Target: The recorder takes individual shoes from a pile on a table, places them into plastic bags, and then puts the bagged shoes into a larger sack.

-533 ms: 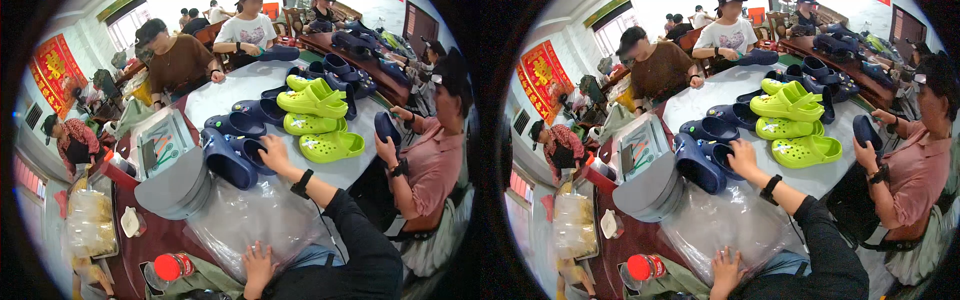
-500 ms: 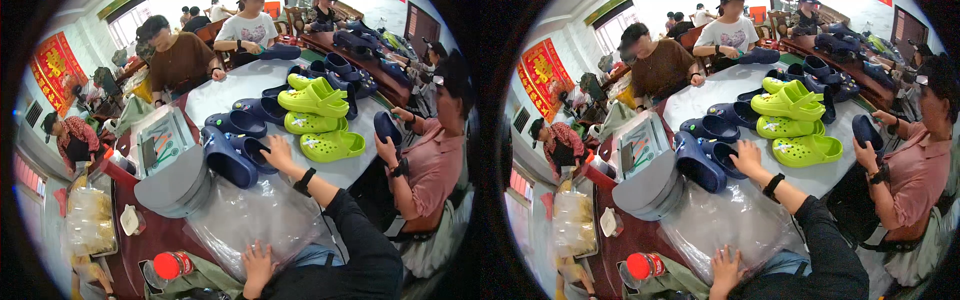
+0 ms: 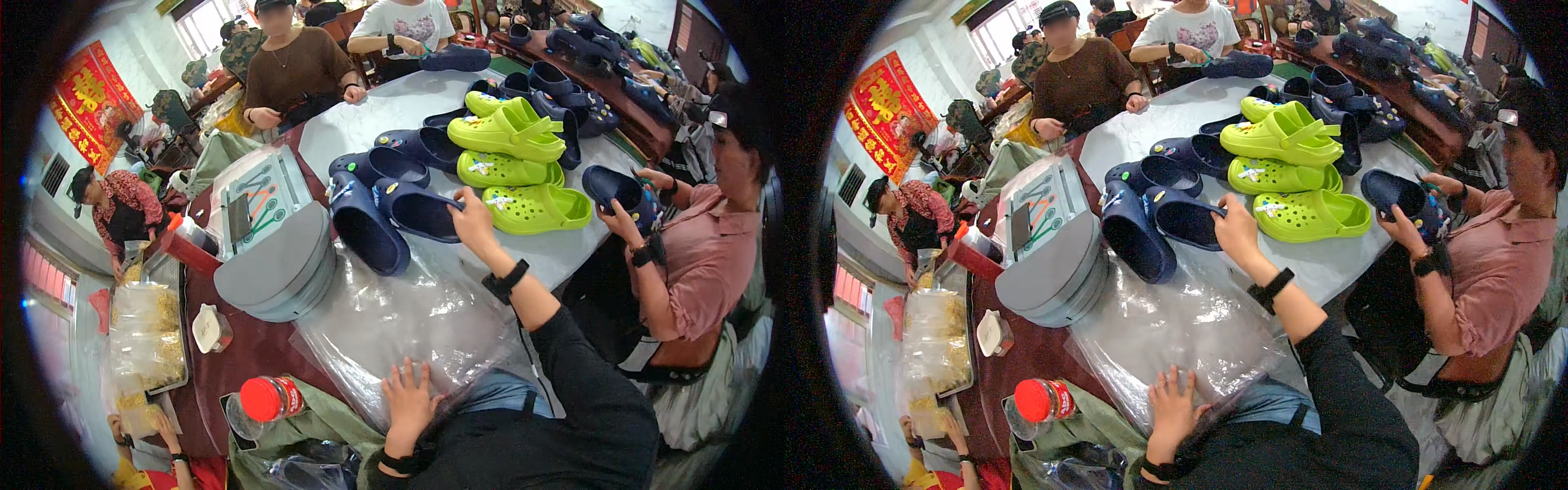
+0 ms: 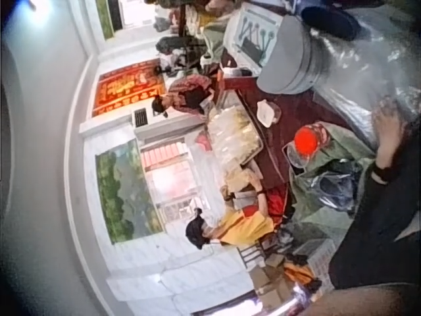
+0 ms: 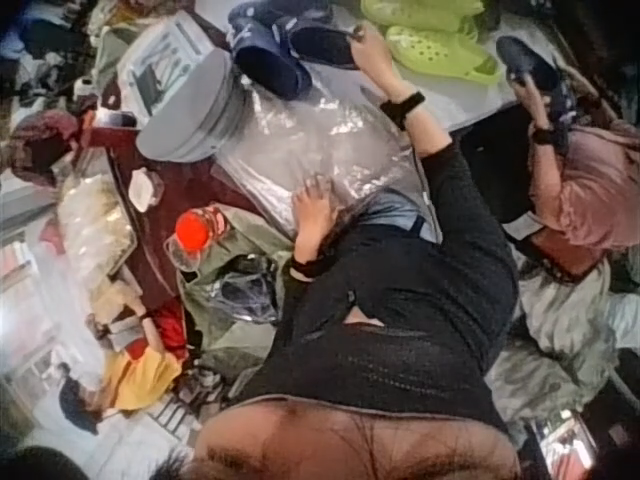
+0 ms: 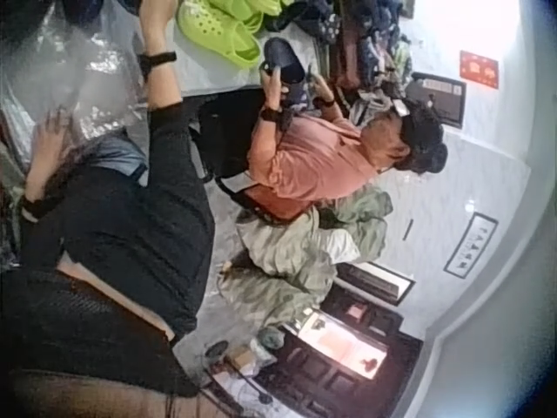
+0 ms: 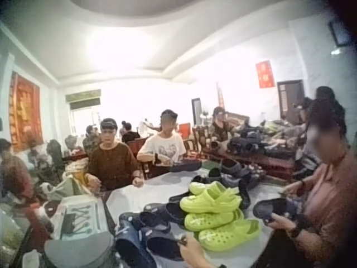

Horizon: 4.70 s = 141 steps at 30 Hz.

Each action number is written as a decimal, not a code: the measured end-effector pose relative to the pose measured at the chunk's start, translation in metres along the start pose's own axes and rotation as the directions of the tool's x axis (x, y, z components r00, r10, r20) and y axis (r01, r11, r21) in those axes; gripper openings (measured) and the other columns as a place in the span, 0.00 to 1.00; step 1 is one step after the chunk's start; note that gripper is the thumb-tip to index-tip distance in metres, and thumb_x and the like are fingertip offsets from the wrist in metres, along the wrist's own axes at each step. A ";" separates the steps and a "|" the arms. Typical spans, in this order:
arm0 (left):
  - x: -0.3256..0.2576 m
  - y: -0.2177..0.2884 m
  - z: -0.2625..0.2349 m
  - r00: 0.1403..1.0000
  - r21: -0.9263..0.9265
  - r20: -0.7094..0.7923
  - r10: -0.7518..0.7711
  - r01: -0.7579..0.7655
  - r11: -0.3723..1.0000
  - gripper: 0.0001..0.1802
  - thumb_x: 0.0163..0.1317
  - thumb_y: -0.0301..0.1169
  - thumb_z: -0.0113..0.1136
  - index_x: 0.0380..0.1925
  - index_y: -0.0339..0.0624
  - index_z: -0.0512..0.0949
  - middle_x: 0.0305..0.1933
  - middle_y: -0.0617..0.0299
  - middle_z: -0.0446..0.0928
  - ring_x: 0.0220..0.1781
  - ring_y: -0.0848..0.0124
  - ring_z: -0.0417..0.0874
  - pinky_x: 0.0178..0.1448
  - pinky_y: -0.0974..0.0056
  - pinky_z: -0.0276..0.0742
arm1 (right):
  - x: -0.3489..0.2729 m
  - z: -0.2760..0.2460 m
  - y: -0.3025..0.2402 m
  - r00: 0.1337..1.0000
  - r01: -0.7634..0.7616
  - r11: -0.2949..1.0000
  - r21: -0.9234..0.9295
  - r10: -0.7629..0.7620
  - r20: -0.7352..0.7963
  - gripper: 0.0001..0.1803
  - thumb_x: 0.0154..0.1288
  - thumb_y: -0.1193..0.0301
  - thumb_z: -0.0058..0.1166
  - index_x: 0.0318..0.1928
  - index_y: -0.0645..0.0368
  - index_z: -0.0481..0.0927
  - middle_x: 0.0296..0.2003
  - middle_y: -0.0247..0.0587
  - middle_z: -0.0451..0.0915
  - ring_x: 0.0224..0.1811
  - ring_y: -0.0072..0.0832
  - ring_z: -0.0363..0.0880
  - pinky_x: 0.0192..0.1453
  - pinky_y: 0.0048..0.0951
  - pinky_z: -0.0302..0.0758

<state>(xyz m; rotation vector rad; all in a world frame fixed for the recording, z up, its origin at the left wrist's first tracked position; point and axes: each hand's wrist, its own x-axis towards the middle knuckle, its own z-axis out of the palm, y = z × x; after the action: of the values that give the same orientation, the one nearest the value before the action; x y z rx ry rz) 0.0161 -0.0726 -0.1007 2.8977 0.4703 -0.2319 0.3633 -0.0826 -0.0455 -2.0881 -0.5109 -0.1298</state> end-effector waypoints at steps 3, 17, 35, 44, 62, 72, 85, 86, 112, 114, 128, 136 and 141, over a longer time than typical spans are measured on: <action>-0.009 0.003 0.006 0.999 0.034 -0.042 -0.005 0.006 0.999 0.43 0.53 0.54 0.62 0.66 0.50 0.61 0.70 0.43 0.54 0.68 0.40 0.56 0.65 0.36 0.54 | -0.046 -0.028 -0.013 0.953 0.205 0.979 0.012 -0.197 -0.232 0.17 0.58 0.78 0.53 0.49 0.59 0.73 0.41 0.54 0.76 0.44 0.51 0.75 0.46 0.43 0.70; 0.004 -0.039 -0.009 0.949 -0.430 -0.309 -0.054 -0.089 0.899 0.15 0.55 0.30 0.61 0.44 0.42 0.80 0.52 0.54 0.76 0.53 0.56 0.74 0.56 0.56 0.69 | -0.096 -0.184 0.038 0.286 -0.619 0.757 0.210 -0.033 0.958 0.20 0.56 0.76 0.54 0.50 0.70 0.77 0.44 0.42 0.80 0.45 0.28 0.78 0.54 0.26 0.72; 0.006 -0.034 -0.049 0.949 -0.784 -0.264 -0.172 -0.107 0.612 0.08 0.61 0.30 0.57 0.37 0.42 0.83 0.39 0.58 0.83 0.47 0.62 0.79 0.54 0.61 0.70 | -0.175 -0.239 0.054 0.282 -0.829 0.522 0.201 0.079 0.956 0.20 0.58 0.80 0.53 0.53 0.72 0.75 0.45 0.46 0.81 0.43 0.28 0.81 0.52 0.27 0.76; 0.010 -0.032 -0.045 0.934 -0.657 -0.304 -0.185 -0.065 0.751 0.10 0.62 0.33 0.56 0.36 0.39 0.83 0.37 0.54 0.83 0.41 0.59 0.80 0.46 0.60 0.73 | -0.167 -0.244 0.062 0.323 -0.861 0.495 0.118 0.353 0.878 0.20 0.59 0.81 0.49 0.53 0.72 0.74 0.42 0.45 0.82 0.38 0.26 0.82 0.45 0.25 0.79; -0.004 0.004 -0.071 0.887 -0.548 -0.454 -0.078 -0.210 0.810 0.26 0.59 0.39 0.60 0.56 0.38 0.72 0.50 0.49 0.77 0.51 0.54 0.76 0.58 0.55 0.65 | -0.234 -0.190 0.006 0.792 -0.194 0.970 0.148 0.065 0.607 0.21 0.55 0.76 0.47 0.51 0.64 0.75 0.37 0.44 0.71 0.42 0.34 0.72 0.49 0.28 0.68; -0.011 0.016 -0.057 0.825 -0.148 -0.563 0.049 -0.160 0.976 0.26 0.60 0.31 0.56 0.59 0.38 0.69 0.63 0.47 0.68 0.60 0.49 0.69 0.63 0.51 0.62 | -0.272 -0.165 -0.013 0.876 -0.052 0.973 0.223 -0.062 0.479 0.29 0.53 0.76 0.53 0.59 0.64 0.69 0.46 0.51 0.67 0.49 0.39 0.70 0.55 0.30 0.66; -0.017 0.050 -0.073 0.817 -0.129 -0.543 0.194 -0.310 0.942 0.23 0.60 0.31 0.52 0.56 0.35 0.72 0.63 0.47 0.68 0.68 0.41 0.61 0.69 0.35 0.45 | -0.274 -0.104 -0.024 0.799 0.569 0.820 0.061 -0.568 0.198 0.32 0.49 0.71 0.61 0.56 0.68 0.69 0.44 0.56 0.73 0.41 0.46 0.78 0.40 0.38 0.79; -0.018 0.053 -0.073 0.808 -0.116 -0.544 0.225 -0.339 0.934 0.23 0.60 0.31 0.52 0.56 0.35 0.72 0.63 0.47 0.68 0.68 0.41 0.61 0.69 0.35 0.45 | -0.274 -0.093 -0.019 0.810 0.563 0.826 0.042 -0.560 0.175 0.32 0.49 0.71 0.61 0.56 0.68 0.69 0.44 0.56 0.73 0.41 0.46 0.78 0.40 0.38 0.79; -0.018 0.060 -0.068 0.832 0.032 -0.452 0.322 -0.345 0.938 0.27 0.60 0.34 0.54 0.61 0.43 0.69 0.68 0.50 0.62 0.69 0.40 0.57 0.69 0.32 0.40 | -0.262 -0.036 -0.025 0.942 -0.006 0.857 0.515 -0.168 0.290 0.34 0.59 0.65 0.58 0.65 0.60 0.63 0.60 0.57 0.67 0.60 0.43 0.71 0.58 0.35 0.73; -0.026 0.056 -0.074 0.843 -0.005 -0.531 0.089 -0.108 0.994 0.35 0.55 0.39 0.59 0.65 0.45 0.64 0.70 0.45 0.57 0.71 0.39 0.52 0.70 0.34 0.38 | -0.262 -0.034 -0.028 0.958 -0.121 0.836 0.535 -0.044 0.285 0.34 0.59 0.65 0.58 0.65 0.60 0.63 0.61 0.57 0.67 0.61 0.42 0.70 0.58 0.35 0.73; -0.046 0.017 -0.059 0.834 -0.155 -0.542 -0.099 0.016 0.988 0.05 0.49 0.31 0.58 0.22 0.42 0.75 0.26 0.54 0.74 0.36 0.57 0.72 0.43 0.53 0.63 | -0.266 -0.022 -0.050 0.937 -0.198 0.806 0.557 -0.012 0.350 0.34 0.65 0.63 0.54 0.67 0.63 0.59 0.63 0.55 0.64 0.66 0.41 0.62 0.69 0.36 0.58; -0.053 0.015 -0.072 0.899 -0.362 -0.429 0.092 -0.264 0.894 0.04 0.49 0.31 0.59 0.22 0.43 0.78 0.23 0.56 0.73 0.32 0.58 0.71 0.43 0.56 0.63 | -0.264 0.005 -0.022 0.763 0.283 0.891 0.355 -0.433 0.480 0.41 0.61 0.65 0.56 0.70 0.55 0.50 0.68 0.58 0.53 0.68 0.49 0.57 0.68 0.37 0.60; -0.051 0.009 -0.061 0.866 -0.378 -0.468 0.176 -0.377 0.846 0.07 0.50 0.30 0.57 0.17 0.42 0.74 0.22 0.56 0.73 0.33 0.57 0.73 0.42 0.55 0.62 | -0.246 0.000 -0.029 0.491 0.272 0.842 0.466 -0.538 0.685 0.49 0.55 0.67 0.59 0.72 0.51 0.44 0.71 0.52 0.45 0.65 0.54 0.62 0.64 0.44 0.65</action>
<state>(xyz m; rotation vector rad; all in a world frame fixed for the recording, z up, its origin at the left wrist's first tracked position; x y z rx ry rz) -0.0208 -0.0831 -0.0302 2.4799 0.1160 0.4952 0.1279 -0.1447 -0.0934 -1.5730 -1.5000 0.6323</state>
